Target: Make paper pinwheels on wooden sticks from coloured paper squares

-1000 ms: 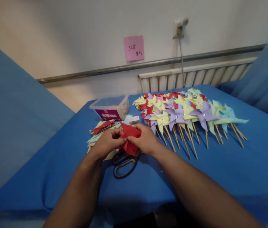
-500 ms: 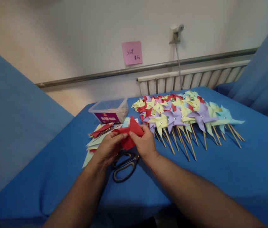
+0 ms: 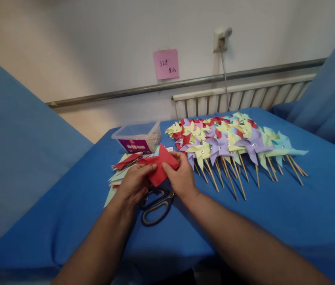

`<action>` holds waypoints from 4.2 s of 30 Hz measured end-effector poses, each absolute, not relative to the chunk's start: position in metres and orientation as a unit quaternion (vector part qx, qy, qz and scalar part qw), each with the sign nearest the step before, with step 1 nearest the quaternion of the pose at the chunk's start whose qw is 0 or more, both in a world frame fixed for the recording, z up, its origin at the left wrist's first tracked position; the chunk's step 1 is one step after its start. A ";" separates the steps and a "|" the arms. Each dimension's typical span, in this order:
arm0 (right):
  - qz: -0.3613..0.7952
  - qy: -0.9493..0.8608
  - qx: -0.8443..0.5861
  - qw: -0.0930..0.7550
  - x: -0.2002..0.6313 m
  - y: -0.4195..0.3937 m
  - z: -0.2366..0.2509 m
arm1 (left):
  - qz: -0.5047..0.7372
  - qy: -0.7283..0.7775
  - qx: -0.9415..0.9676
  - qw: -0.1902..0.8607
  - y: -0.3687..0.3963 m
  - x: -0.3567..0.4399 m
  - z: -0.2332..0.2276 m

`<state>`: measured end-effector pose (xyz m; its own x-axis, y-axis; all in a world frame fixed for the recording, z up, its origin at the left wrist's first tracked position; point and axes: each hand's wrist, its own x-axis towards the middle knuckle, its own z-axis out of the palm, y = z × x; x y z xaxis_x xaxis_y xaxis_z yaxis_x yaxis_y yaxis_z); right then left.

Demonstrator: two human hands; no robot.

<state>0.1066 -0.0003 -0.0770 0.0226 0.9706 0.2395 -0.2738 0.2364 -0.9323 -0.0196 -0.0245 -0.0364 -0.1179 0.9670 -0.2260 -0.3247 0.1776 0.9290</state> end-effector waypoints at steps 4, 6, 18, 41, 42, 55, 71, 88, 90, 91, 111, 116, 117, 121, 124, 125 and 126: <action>0.353 -0.604 -0.336 0.631 0.115 -0.005 -0.072 | 0.604 0.488 0.280 0.564 -0.023 -0.024 -0.030; 0.278 -0.668 -0.323 0.610 0.119 -0.008 -0.070 | 0.615 0.490 0.265 0.558 -0.023 -0.027 -0.028; 0.197 -0.728 -0.323 0.571 0.120 -0.010 -0.065 | 0.587 0.475 0.304 0.581 -0.027 -0.024 -0.027; 0.282 -0.665 -0.387 0.572 0.120 -0.001 -0.064 | 0.543 0.488 0.329 0.599 -0.028 -0.019 -0.029; 0.283 -0.665 -0.387 0.573 0.120 -0.001 -0.064 | 0.544 0.490 0.328 0.597 -0.028 -0.019 -0.029; 0.252 -0.670 -0.382 0.585 0.119 -0.002 -0.064 | 0.549 0.484 0.313 0.605 -0.028 -0.019 -0.029; 0.292 -0.663 -0.380 0.575 0.119 -0.002 -0.067 | 0.543 0.497 0.315 0.599 -0.028 -0.020 -0.028; 0.397 -0.592 -0.370 0.596 0.138 0.010 -0.058 | 0.424 0.554 0.489 0.524 -0.032 -0.027 -0.019; 0.425 -0.633 -0.344 0.548 0.143 0.011 -0.055 | 0.379 0.572 0.534 0.495 -0.032 -0.030 -0.018; 0.439 -0.657 -0.328 0.518 0.145 0.010 -0.054 | 0.358 0.577 0.553 0.483 -0.031 -0.031 -0.018; 0.624 -0.470 -0.344 0.521 0.125 0.002 -0.064 | 0.464 0.569 0.516 0.441 -0.032 -0.023 -0.021; 0.629 -0.365 -0.363 0.582 0.116 0.001 -0.070 | 0.523 0.516 0.391 0.554 -0.031 -0.014 -0.027; 0.624 -0.362 -0.366 0.588 0.115 0.001 -0.071 | 0.524 0.509 0.383 0.565 -0.031 -0.013 -0.028; 0.595 -0.385 -0.368 0.602 0.108 -0.002 -0.077 | 0.546 0.497 0.372 0.562 -0.031 -0.012 -0.034; 0.588 -0.399 -0.364 0.602 0.105 -0.004 -0.079 | 0.555 0.488 0.369 0.564 -0.030 -0.012 -0.037; 0.592 -0.398 -0.362 0.600 0.105 -0.005 -0.079 | 0.557 0.486 0.367 0.565 -0.030 -0.012 -0.037; 0.599 -0.394 -0.360 0.597 0.104 -0.005 -0.079 | 0.559 0.488 0.364 0.563 -0.030 -0.011 -0.037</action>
<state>0.1045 -0.0049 -0.0787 -0.0289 0.9988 0.0391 -0.4310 0.0228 -0.9020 -0.0115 -0.0302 -0.0370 -0.1009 0.9844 -0.1439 -0.2744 0.1115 0.9551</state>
